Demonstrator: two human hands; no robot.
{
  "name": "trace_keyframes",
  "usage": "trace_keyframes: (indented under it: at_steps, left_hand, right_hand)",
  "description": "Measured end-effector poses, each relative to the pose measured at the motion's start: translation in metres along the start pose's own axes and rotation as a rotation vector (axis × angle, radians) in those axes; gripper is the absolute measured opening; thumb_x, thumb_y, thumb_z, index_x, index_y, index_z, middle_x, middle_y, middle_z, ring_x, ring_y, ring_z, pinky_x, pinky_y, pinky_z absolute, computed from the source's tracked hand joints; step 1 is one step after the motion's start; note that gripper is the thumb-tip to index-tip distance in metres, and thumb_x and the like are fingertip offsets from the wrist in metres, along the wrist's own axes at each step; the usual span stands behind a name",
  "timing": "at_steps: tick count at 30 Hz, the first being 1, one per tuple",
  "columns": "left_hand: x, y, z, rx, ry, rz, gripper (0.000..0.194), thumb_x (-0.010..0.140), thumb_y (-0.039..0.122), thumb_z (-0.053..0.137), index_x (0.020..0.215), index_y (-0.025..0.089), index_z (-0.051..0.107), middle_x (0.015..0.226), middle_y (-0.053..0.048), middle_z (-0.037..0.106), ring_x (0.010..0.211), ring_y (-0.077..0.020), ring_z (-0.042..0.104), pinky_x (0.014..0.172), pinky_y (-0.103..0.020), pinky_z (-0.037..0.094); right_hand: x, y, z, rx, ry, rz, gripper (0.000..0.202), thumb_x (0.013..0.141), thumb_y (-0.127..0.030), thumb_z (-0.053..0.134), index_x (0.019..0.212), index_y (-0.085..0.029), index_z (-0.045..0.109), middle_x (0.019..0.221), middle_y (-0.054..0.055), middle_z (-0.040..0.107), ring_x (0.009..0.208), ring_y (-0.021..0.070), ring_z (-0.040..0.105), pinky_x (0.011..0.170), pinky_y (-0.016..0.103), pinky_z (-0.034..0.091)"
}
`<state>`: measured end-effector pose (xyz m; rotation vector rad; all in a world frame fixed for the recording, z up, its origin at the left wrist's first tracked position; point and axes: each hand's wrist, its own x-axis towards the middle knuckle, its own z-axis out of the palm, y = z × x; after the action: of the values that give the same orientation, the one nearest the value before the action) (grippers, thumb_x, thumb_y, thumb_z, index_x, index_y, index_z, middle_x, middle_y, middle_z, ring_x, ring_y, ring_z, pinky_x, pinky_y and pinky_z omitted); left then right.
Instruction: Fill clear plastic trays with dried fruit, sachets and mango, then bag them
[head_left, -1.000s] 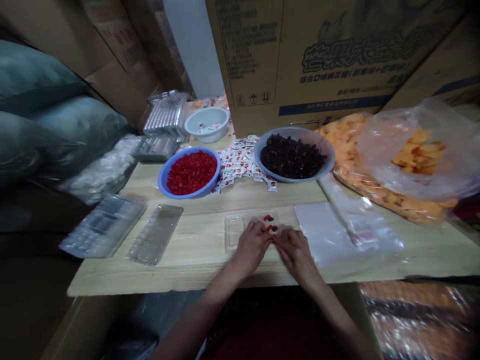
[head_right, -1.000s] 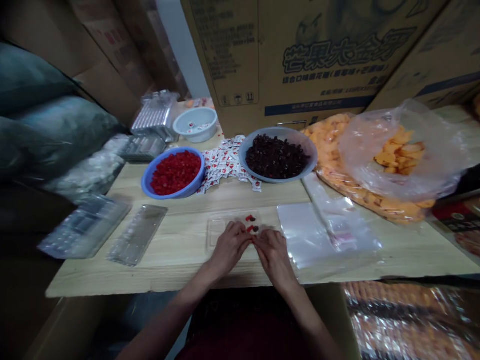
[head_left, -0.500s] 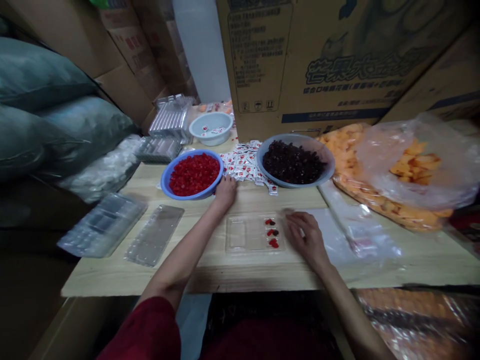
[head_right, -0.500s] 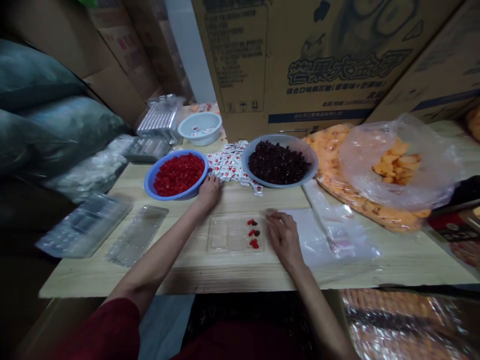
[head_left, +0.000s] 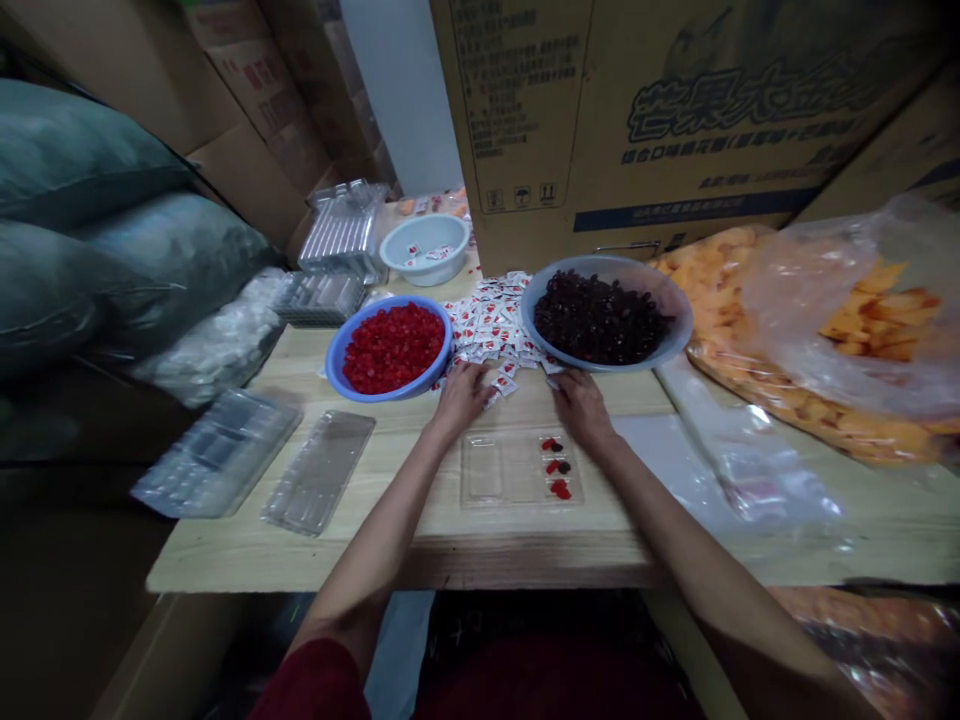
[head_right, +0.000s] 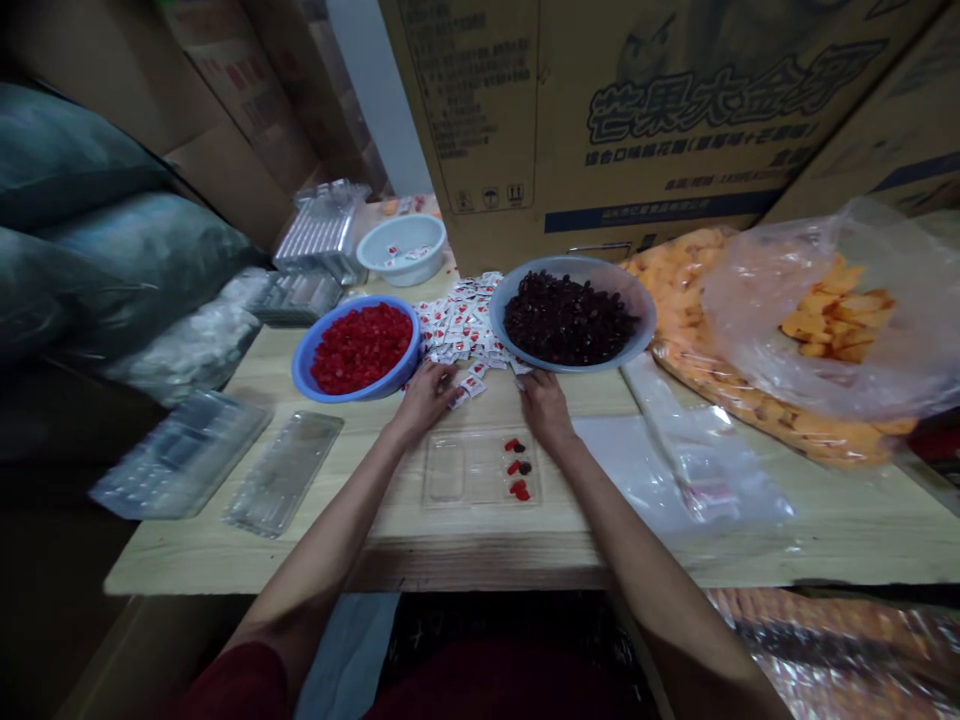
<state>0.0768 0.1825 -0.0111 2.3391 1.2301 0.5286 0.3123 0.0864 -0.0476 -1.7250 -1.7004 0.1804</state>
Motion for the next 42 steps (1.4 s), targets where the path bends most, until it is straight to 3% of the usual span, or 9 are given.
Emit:
trace_keyframes:
  at_steps: [4, 8, 12, 16, 21, 28, 34, 38, 42]
  left_hand:
    - [0.002, -0.003, 0.006, 0.024, -0.073, -0.066, 0.019, 0.077, 0.024, 0.073, 0.093, 0.017, 0.063, 0.101, -0.009, 0.063, 0.100, -0.0243, 0.058, 0.090, -0.036, 0.045]
    - [-0.003, -0.003, 0.012, -0.023, -0.064, -0.099, 0.019, 0.079, 0.023, 0.070, 0.095, 0.018, 0.062, 0.088, -0.006, 0.065, 0.084, -0.0209, 0.059, 0.078, -0.032, 0.045]
    - [-0.010, -0.004, 0.011, -0.073, -0.059, -0.121, 0.019, 0.078, 0.022, 0.069, 0.096, 0.018, 0.064, 0.080, -0.003, 0.066, 0.076, -0.0190, 0.059, 0.073, -0.030, 0.044]
    - [-0.019, 0.000, 0.003, -0.115, -0.016, -0.119, 0.006, 0.079, 0.020, 0.066, 0.085, 0.017, 0.067, 0.081, -0.004, 0.068, 0.078, -0.0183, 0.059, 0.074, -0.029, 0.043]
    - [-0.037, 0.026, -0.011, -0.224, 0.022, -0.081, 0.015, 0.086, 0.029, 0.061, 0.088, 0.016, 0.068, 0.081, -0.002, 0.069, 0.074, -0.0154, 0.059, 0.069, -0.026, 0.043]
    - [-0.061, 0.055, 0.006, -0.186, -0.198, 0.025, 0.007, 0.084, 0.024, 0.063, 0.082, 0.019, 0.068, 0.075, -0.001, 0.066, 0.070, -0.0154, 0.057, 0.066, -0.027, 0.041]
    - [-0.080, 0.062, 0.014, 0.020, -0.050, 0.084, 0.008, 0.088, 0.022, 0.060, 0.092, 0.019, 0.066, 0.100, -0.009, 0.062, 0.100, -0.0235, 0.056, 0.087, -0.035, 0.044]
    - [-0.095, 0.066, 0.013, 0.061, -0.098, 0.155, 0.011, 0.090, 0.029, 0.060, 0.096, 0.021, 0.066, 0.102, -0.008, 0.062, 0.100, -0.0246, 0.055, 0.088, -0.038, 0.044]
    - [-0.100, 0.064, 0.014, 0.034, -0.066, 0.175, 0.012, 0.090, 0.029, 0.059, 0.094, 0.020, 0.066, 0.099, -0.009, 0.064, 0.097, -0.0257, 0.056, 0.087, -0.040, 0.045]
  right_hand:
    - [-0.017, -0.018, -0.030, 0.195, 0.096, 0.083, 0.021, 0.092, -0.019, 0.052, 0.102, -0.016, 0.070, 0.099, 0.011, 0.069, 0.092, 0.0235, 0.064, 0.083, 0.037, 0.052]
    - [-0.059, -0.066, -0.046, 0.346, 0.095, -0.007, 0.017, 0.096, -0.021, 0.054, 0.100, -0.020, 0.070, 0.101, 0.008, 0.066, 0.092, 0.0195, 0.063, 0.078, 0.032, 0.053]
    - [-0.112, -0.104, -0.030, 0.270, 0.024, -0.241, 0.021, 0.097, -0.014, 0.051, 0.105, -0.020, 0.070, 0.102, 0.010, 0.065, 0.098, 0.0204, 0.061, 0.084, 0.034, 0.054]
    - [-0.142, -0.104, -0.011, 0.090, -0.010, -0.364, 0.026, 0.097, -0.010, 0.050, 0.116, -0.016, 0.067, 0.103, 0.011, 0.068, 0.098, 0.0220, 0.060, 0.085, 0.037, 0.053]
    - [-0.150, -0.092, -0.005, -0.103, 0.011, -0.422, 0.028, 0.096, -0.013, 0.052, 0.120, -0.017, 0.066, 0.114, 0.012, 0.069, 0.111, 0.0279, 0.056, 0.089, 0.044, 0.049]
    - [-0.154, -0.097, -0.008, -0.024, -0.103, -0.307, 0.031, 0.097, -0.015, 0.051, 0.125, -0.023, 0.064, 0.116, 0.012, 0.066, 0.109, 0.0273, 0.056, 0.086, 0.045, 0.048]
    - [-0.144, -0.104, -0.017, 0.112, -0.094, -0.145, 0.022, 0.096, -0.016, 0.054, 0.110, -0.023, 0.069, 0.104, 0.009, 0.065, 0.098, 0.0258, 0.056, 0.083, 0.044, 0.045]
    - [-0.145, -0.119, -0.034, 0.140, -0.037, -0.098, 0.024, 0.096, -0.016, 0.054, 0.114, -0.025, 0.068, 0.107, 0.008, 0.065, 0.102, 0.0261, 0.056, 0.086, 0.045, 0.044]
    - [-0.144, -0.117, -0.073, 0.131, 0.100, -0.068, 0.025, 0.096, -0.018, 0.055, 0.115, -0.028, 0.066, 0.109, 0.007, 0.066, 0.105, 0.0248, 0.059, 0.089, 0.045, 0.046]
